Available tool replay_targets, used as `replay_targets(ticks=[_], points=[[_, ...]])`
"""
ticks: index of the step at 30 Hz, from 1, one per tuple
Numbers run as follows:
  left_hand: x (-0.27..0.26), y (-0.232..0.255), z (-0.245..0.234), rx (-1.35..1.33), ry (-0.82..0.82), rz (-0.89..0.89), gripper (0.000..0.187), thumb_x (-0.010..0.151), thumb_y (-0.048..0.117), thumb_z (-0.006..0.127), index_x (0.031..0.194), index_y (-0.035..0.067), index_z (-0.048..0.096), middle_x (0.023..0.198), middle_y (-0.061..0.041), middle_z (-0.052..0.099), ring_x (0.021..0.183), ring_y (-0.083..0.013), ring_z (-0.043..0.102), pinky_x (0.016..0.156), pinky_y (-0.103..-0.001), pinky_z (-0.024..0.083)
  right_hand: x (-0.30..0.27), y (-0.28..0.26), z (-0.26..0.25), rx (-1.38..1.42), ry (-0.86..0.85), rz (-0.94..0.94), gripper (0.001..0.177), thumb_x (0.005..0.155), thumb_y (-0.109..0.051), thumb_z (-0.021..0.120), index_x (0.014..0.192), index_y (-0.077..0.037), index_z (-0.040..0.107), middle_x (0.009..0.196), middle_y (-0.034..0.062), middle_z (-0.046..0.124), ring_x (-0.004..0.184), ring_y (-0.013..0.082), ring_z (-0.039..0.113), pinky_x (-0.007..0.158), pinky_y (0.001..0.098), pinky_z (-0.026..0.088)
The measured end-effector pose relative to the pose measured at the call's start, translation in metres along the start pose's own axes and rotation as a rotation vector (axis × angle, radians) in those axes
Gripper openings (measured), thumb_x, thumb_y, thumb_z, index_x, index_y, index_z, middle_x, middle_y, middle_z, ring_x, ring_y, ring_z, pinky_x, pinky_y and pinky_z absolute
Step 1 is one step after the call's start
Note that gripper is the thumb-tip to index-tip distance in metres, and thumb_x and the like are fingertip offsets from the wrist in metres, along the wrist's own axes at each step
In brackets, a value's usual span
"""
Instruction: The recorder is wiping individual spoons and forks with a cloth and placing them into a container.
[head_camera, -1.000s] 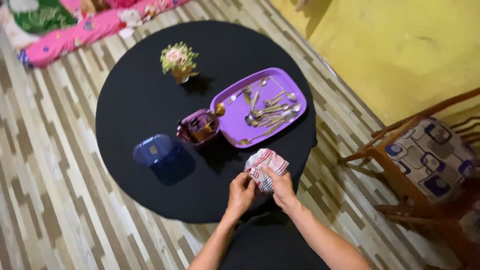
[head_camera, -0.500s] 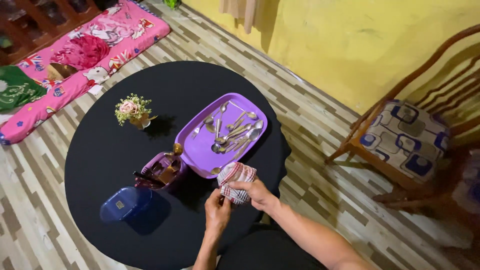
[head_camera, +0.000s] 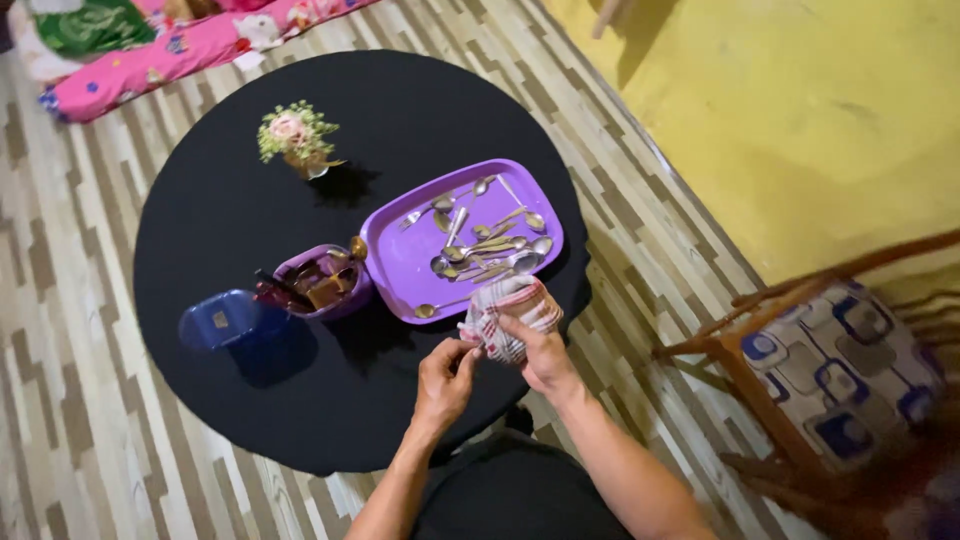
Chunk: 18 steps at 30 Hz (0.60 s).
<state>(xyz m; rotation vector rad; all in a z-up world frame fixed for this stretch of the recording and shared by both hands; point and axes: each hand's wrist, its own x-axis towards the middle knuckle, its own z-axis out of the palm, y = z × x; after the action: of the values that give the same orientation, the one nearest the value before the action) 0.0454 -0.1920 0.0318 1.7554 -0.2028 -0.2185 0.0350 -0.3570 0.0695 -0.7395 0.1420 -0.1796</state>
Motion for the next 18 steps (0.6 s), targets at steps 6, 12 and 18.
replay_targets(ticks=[6,12,18], points=[[-0.014,-0.013,0.005,0.088,0.13,-0.038,0.01,0.086,0.006,0.068,0.091,0.002,0.076,0.068,-0.002,0.068,0.056,-0.0108,0.054,0.053,-0.026,0.046,0.007,0.04,-0.032,-0.126,0.046,0.256,0.043,0.082,0.009,0.069,0.125,0.001,0.067,0.112,0.0136,0.076,0.092,0.0228,0.073,0.081,0.0314,0.058],[-0.036,-0.011,-0.016,0.024,0.231,-0.039,0.013,0.089,0.008,0.07,0.092,0.0,0.08,0.067,0.0,0.068,0.055,-0.0075,0.05,0.052,-0.024,0.043,-0.002,0.027,0.025,-0.171,-0.091,0.145,0.045,0.081,0.012,0.067,0.124,0.0,0.06,0.1,0.0139,0.073,0.074,0.0232,0.073,0.067,0.0352,0.064],[-0.054,-0.058,-0.055,0.11,0.21,-0.018,0.008,0.086,0.012,0.074,0.086,0.007,0.081,0.073,-0.017,0.075,0.071,-0.0358,0.074,0.06,-0.043,0.054,-0.011,0.111,0.021,-0.418,0.287,0.171,0.039,0.072,0.005,0.086,0.108,-0.001,0.074,0.096,0.0125,0.076,0.085,0.0231,0.071,0.072,0.0441,0.061]])
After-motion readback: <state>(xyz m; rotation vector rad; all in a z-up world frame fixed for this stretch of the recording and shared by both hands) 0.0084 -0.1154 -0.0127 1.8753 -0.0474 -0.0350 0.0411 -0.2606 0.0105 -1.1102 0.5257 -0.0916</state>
